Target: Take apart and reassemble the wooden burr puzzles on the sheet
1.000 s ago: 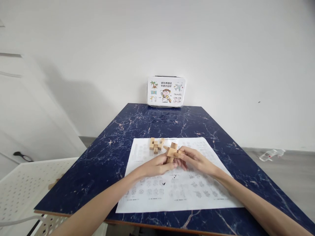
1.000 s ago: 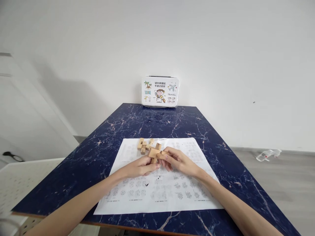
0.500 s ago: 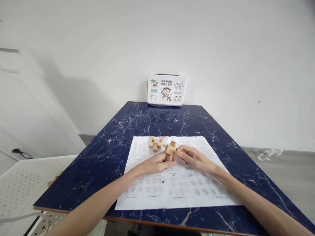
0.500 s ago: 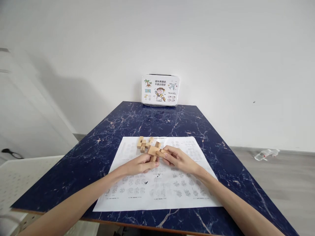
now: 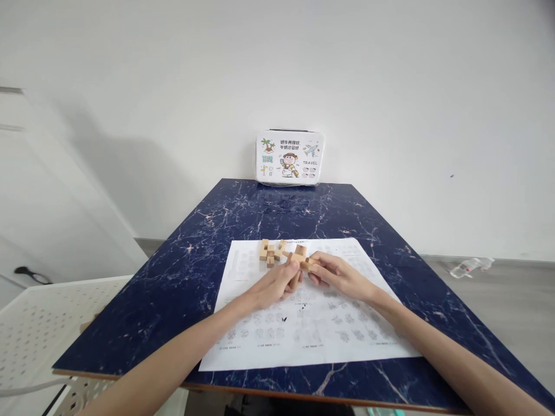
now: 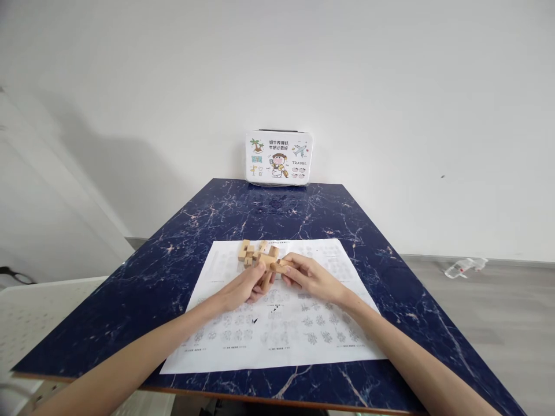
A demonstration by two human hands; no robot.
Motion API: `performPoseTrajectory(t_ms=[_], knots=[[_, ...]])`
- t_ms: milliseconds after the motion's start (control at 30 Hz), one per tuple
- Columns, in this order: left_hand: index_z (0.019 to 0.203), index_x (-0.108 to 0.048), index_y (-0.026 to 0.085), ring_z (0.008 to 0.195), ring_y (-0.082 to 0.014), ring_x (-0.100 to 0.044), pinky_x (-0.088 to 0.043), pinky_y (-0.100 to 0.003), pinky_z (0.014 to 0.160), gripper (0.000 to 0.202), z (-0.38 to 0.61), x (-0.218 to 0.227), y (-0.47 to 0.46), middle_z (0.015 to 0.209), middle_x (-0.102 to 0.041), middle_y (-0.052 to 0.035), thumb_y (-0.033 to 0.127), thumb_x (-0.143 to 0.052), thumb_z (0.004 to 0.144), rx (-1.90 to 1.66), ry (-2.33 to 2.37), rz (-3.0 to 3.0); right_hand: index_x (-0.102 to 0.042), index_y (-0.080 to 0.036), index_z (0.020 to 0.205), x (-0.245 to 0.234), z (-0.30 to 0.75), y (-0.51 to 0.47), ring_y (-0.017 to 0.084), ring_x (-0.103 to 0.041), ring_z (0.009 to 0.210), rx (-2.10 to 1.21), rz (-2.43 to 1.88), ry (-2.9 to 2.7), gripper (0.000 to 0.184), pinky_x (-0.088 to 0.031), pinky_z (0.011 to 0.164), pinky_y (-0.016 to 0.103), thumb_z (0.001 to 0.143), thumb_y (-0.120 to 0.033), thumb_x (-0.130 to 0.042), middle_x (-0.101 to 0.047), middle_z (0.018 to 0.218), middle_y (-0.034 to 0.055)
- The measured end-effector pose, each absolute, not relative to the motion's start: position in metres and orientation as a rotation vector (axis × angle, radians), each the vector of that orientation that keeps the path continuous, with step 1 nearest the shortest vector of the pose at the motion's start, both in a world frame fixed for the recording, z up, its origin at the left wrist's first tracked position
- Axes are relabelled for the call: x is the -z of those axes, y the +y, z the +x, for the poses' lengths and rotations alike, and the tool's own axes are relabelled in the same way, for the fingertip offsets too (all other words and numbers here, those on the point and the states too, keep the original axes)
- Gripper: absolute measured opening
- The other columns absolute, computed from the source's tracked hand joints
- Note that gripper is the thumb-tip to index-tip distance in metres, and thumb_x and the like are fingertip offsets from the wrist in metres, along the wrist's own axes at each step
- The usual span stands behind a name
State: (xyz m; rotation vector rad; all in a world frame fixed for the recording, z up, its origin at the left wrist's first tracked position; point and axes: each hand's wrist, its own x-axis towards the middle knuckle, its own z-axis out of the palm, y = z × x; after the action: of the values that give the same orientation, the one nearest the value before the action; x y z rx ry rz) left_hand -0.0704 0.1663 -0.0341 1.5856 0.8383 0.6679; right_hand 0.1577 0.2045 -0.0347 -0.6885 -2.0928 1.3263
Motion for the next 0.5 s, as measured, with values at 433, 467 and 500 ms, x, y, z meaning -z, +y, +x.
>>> performPoseTrajectory(t_ms=[433, 467, 500], knots=[[0.069, -0.048, 0.019, 0.058, -0.0133, -0.029, -0.025, -0.030, 0.056, 0.069, -0.062, 0.041, 0.170, 0.062, -0.043, 0.0006, 0.074, -0.023, 0.100, -1.003, 1.036, 1.473, -0.057, -0.024, 0.099, 0.046, 0.139, 0.187, 0.019, -0.060, 0.071, -0.856, -0.750, -2.198, 0.021, -0.044, 0.074, 0.034, 0.109, -0.037, -0.044, -0.066, 0.081, 0.0015], [0.069, -0.051, 0.019, 0.059, -0.0137, -0.031, -0.026, -0.030, 0.056, 0.070, -0.062, 0.042, 0.170, 0.063, -0.047, -0.0009, 0.073, -0.022, 0.100, -1.016, 1.051, 1.474, -0.057, -0.024, 0.098, 0.047, 0.138, 0.186, 0.019, -0.060, 0.071, -0.847, -0.761, -2.201, 0.020, -0.044, 0.073, 0.034, 0.109, -0.036, -0.044, -0.066, 0.081, 0.0016], [0.068, -0.053, 0.018, 0.059, -0.0141, -0.034, -0.027, -0.030, 0.057, 0.071, -0.062, 0.043, 0.170, 0.064, -0.050, -0.0024, 0.073, -0.022, 0.101, -1.022, 1.070, 1.475, -0.057, -0.025, 0.098, 0.048, 0.137, 0.186, 0.019, -0.060, 0.072, -0.843, -0.769, -2.202, 0.019, -0.044, 0.072, 0.034, 0.108, -0.035, -0.045, -0.067, 0.081, 0.0018]])
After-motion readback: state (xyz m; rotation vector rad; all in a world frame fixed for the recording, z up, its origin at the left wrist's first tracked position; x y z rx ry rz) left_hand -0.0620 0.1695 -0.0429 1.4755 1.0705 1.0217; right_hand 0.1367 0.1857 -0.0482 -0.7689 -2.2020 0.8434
